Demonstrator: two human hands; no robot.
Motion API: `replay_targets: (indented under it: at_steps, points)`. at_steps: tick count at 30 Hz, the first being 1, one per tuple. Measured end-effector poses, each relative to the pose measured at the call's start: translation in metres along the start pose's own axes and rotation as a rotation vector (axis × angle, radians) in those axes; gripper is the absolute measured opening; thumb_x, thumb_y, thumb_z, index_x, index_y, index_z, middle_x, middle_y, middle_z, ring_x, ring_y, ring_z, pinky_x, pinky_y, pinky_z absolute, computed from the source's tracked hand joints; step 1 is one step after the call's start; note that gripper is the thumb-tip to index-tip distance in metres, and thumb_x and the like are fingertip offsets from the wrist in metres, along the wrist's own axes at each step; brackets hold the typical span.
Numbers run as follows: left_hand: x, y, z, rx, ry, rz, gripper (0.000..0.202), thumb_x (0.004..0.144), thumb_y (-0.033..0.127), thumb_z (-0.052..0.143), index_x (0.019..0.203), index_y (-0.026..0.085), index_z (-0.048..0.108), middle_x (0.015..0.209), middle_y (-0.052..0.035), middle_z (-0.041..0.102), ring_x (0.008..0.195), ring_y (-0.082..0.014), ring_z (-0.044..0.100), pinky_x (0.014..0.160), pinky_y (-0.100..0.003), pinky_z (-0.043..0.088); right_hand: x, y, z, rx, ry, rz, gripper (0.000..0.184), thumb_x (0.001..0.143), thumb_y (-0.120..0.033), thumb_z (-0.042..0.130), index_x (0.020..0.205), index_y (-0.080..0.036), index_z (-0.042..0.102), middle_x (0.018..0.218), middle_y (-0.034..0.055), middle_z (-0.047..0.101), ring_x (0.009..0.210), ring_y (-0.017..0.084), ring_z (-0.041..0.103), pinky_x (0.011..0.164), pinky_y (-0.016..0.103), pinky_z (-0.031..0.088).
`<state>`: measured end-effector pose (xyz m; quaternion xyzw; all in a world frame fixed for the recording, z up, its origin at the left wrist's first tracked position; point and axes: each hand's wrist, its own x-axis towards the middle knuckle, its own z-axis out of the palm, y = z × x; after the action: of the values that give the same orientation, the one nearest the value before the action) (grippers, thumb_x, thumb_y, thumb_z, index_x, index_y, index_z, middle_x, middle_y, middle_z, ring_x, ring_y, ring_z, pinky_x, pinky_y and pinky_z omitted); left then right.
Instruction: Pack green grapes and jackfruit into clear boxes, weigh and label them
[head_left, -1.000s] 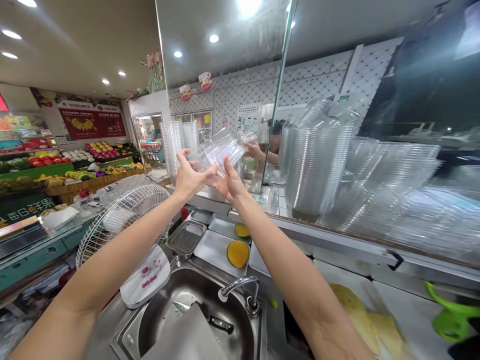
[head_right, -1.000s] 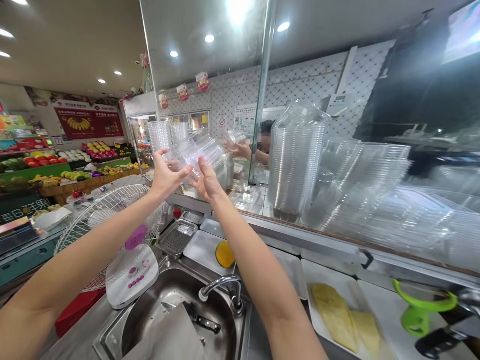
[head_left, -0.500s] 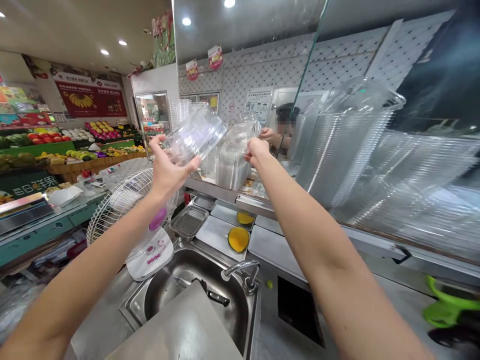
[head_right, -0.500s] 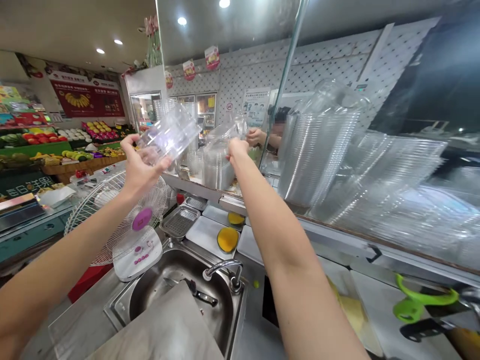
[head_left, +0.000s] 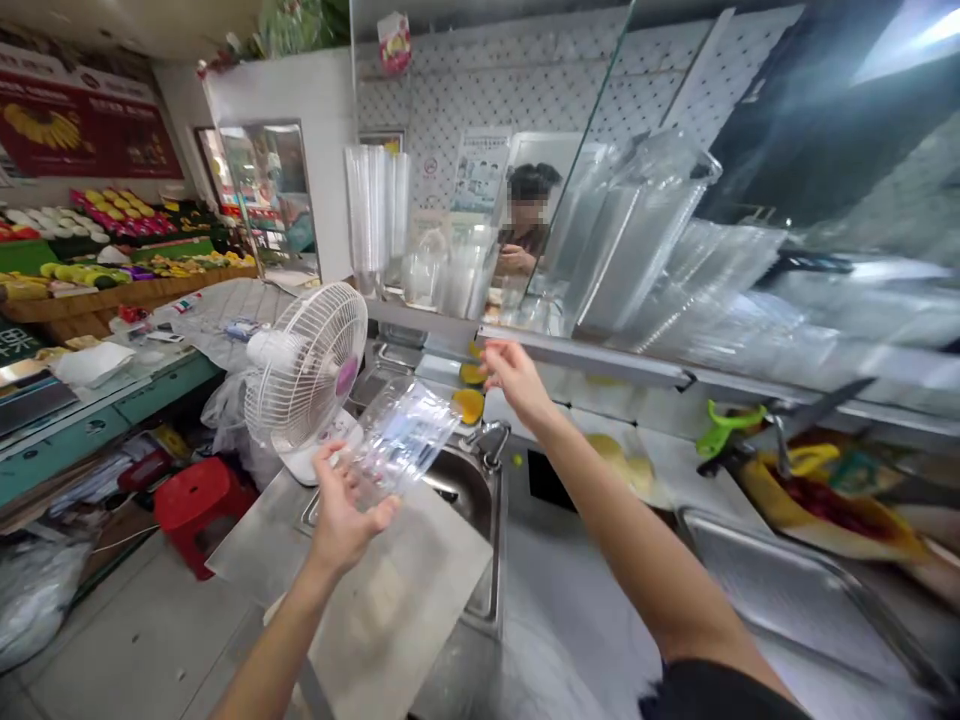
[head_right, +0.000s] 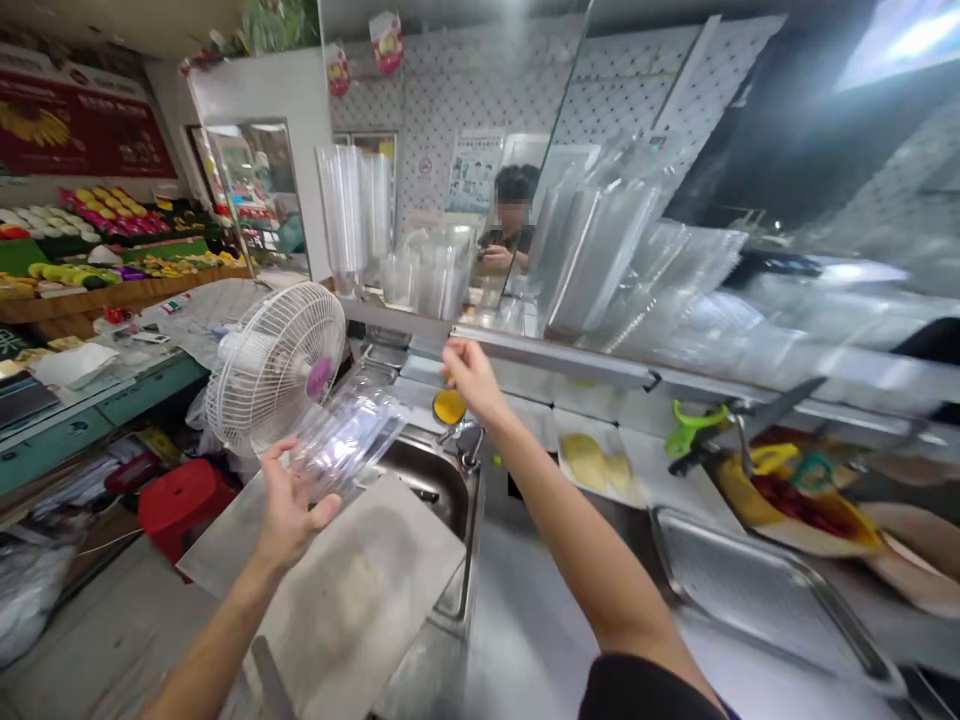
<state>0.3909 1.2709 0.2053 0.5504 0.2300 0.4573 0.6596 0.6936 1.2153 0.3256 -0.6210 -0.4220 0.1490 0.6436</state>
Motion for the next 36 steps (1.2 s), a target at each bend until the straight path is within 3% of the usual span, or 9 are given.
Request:
replay_targets:
  at_steps: [4,6,8,14,17,22,28,32,36]
  points:
    - [-0.043,-0.045,0.052,-0.216,-0.304,-0.106,0.091,0.066,0.034,0.091,0.131,0.031,0.029,0.129,-0.0108,0.065,0.123,-0.0284,0.071,0.109,-0.05,0.055,-0.213,0.057,-0.028,0.198,-0.131,0.227,0.083,0.084,-0.071,0.08,0.15,-0.033,0.045,0.141,0.0135,0.062,0.117,0.027,0.067,0.092,0.044,0.058]
    - [-0.082,-0.067,0.085,-0.278,-0.484,-0.204,0.09,0.068,0.036,0.092,0.132,0.031,0.028,0.135,-0.0128,0.063,0.126,-0.0285,0.07,0.109,-0.048,0.055,-0.302,0.062,-0.036,0.31,-0.03,0.296,0.098,0.08,-0.074,0.082,0.159,-0.038,0.035,0.154,0.0164,0.055,0.135,0.032,0.06,0.104,0.053,0.053]
    - [-0.13,-0.084,0.117,-0.309,-0.664,-0.289,0.09,0.069,0.038,0.094,0.131,0.032,0.028,0.138,-0.013,0.062,0.128,-0.0283,0.069,0.109,-0.047,0.055,-0.368,0.055,-0.044,0.383,0.146,0.309,0.109,0.074,-0.074,0.087,0.162,-0.041,0.03,0.159,0.0157,0.053,0.144,0.034,0.054,0.112,0.057,0.047]
    - [-0.269,-0.117,0.194,-0.297,-1.161,-0.514,0.088,0.069,0.046,0.097,0.129,0.03,0.033,0.144,-0.0137,0.061,0.126,-0.0274,0.07,0.109,-0.043,0.055,-0.52,0.017,-0.101,0.292,0.78,0.315,0.121,0.06,-0.06,0.101,0.159,-0.037,0.033,0.141,0.0116,0.056,0.14,0.034,0.054,0.113,0.057,0.047]
    - [-0.339,-0.129,0.229,-0.264,-1.411,-0.649,0.092,0.062,0.056,0.1,0.126,0.028,0.039,0.141,-0.0156,0.065,0.12,-0.0327,0.074,0.101,-0.045,0.06,-0.61,0.001,-0.117,0.203,0.989,0.369,0.126,0.054,-0.058,0.104,0.157,-0.037,0.035,0.141,0.0104,0.049,0.137,0.033,0.054,0.106,0.051,0.052]
    - [-0.476,-0.15,0.289,-0.197,-1.545,-0.815,0.08,0.075,0.064,0.089,0.132,0.029,0.046,0.138,-0.0133,0.072,0.125,-0.0335,0.073,0.107,-0.05,0.058,-0.761,-0.022,-0.144,0.052,1.161,0.509,0.136,0.041,-0.05,0.109,0.158,-0.033,0.04,0.145,0.0115,0.049,0.14,0.034,0.05,0.11,0.05,0.049]
    - [-0.642,-0.173,0.347,-0.16,-1.609,-1.035,0.091,0.067,0.063,0.095,0.137,0.03,0.047,0.128,-0.0127,0.076,0.117,-0.0372,0.076,0.101,-0.053,0.062,-0.926,-0.07,-0.201,-0.078,1.445,0.561,0.124,0.059,-0.057,0.1,0.162,-0.03,0.037,0.154,0.0164,0.049,0.137,0.034,0.055,0.111,0.053,0.048]
    - [-0.744,-0.171,0.368,-0.16,-1.633,-1.143,0.091,0.061,0.062,0.099,0.137,0.038,0.055,0.123,-0.008,0.077,0.115,-0.0387,0.076,0.097,-0.054,0.062,-0.995,-0.105,-0.234,-0.14,1.506,0.656,0.118,0.061,-0.056,0.099,0.161,-0.028,0.043,0.156,0.017,0.054,0.135,0.038,0.058,0.114,0.057,0.047]
    - [-0.819,-0.162,0.398,-0.124,-1.831,-1.239,0.089,0.063,0.057,0.1,0.139,0.034,0.061,0.136,-0.014,0.073,0.124,-0.042,0.071,0.105,-0.056,0.059,-1.048,-0.115,-0.258,-0.158,1.545,0.708,0.113,0.061,-0.05,0.099,0.159,-0.03,0.047,0.155,0.0155,0.057,0.137,0.039,0.058,0.117,0.058,0.044]
